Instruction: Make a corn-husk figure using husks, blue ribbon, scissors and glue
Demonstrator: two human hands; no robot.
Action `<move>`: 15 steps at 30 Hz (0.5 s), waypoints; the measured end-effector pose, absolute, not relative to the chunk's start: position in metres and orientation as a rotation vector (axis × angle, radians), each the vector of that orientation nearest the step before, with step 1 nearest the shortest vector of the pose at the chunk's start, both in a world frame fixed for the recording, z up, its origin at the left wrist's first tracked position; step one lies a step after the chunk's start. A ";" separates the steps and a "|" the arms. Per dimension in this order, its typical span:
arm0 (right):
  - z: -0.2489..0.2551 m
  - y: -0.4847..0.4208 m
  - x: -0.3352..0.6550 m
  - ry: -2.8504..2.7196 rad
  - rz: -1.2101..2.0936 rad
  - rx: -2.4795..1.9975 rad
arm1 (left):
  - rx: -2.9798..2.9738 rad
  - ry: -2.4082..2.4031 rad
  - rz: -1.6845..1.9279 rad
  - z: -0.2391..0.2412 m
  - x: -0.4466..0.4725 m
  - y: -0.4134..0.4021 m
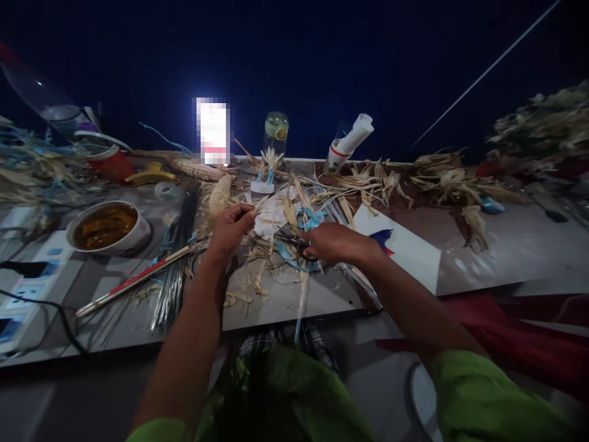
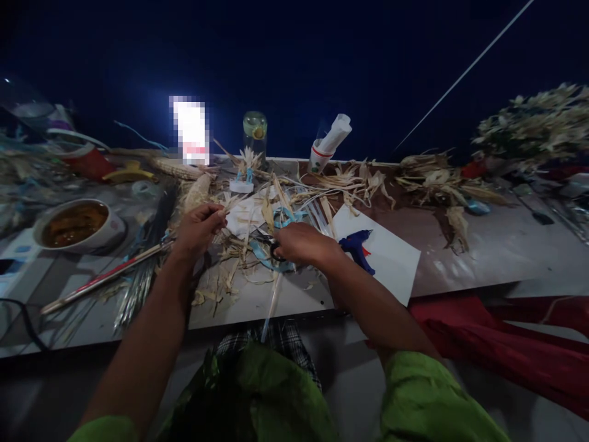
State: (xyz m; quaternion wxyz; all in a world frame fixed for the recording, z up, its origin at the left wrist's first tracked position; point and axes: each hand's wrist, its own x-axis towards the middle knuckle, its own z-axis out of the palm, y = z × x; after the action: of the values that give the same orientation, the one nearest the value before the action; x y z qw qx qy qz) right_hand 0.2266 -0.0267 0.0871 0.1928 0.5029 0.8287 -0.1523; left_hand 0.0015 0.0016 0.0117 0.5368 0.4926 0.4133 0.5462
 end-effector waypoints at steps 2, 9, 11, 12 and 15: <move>0.088 -0.024 0.226 2.330 -0.410 1.399 | 1.174 0.973 1.318 0.011 0.003 0.001; 0.089 -0.027 0.230 2.304 -0.444 1.446 | 1.167 0.996 1.355 0.013 0.007 0.000; 0.087 -0.024 0.228 2.398 -0.496 1.565 | 1.200 1.042 1.361 0.016 0.009 -0.002; 0.086 -0.021 0.226 2.486 -0.568 1.656 | 1.222 1.073 1.364 0.017 0.010 -0.003; 0.080 -0.007 0.212 2.707 -1.037 2.072 | 1.270 1.155 1.386 0.020 0.013 -0.006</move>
State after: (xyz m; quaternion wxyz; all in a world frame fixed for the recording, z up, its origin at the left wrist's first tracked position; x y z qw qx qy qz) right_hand 0.2119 -0.0070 0.0797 -0.2090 0.5687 0.7429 -0.2845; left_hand 0.0132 -0.0057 0.0203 0.4507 0.5139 0.4673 0.5607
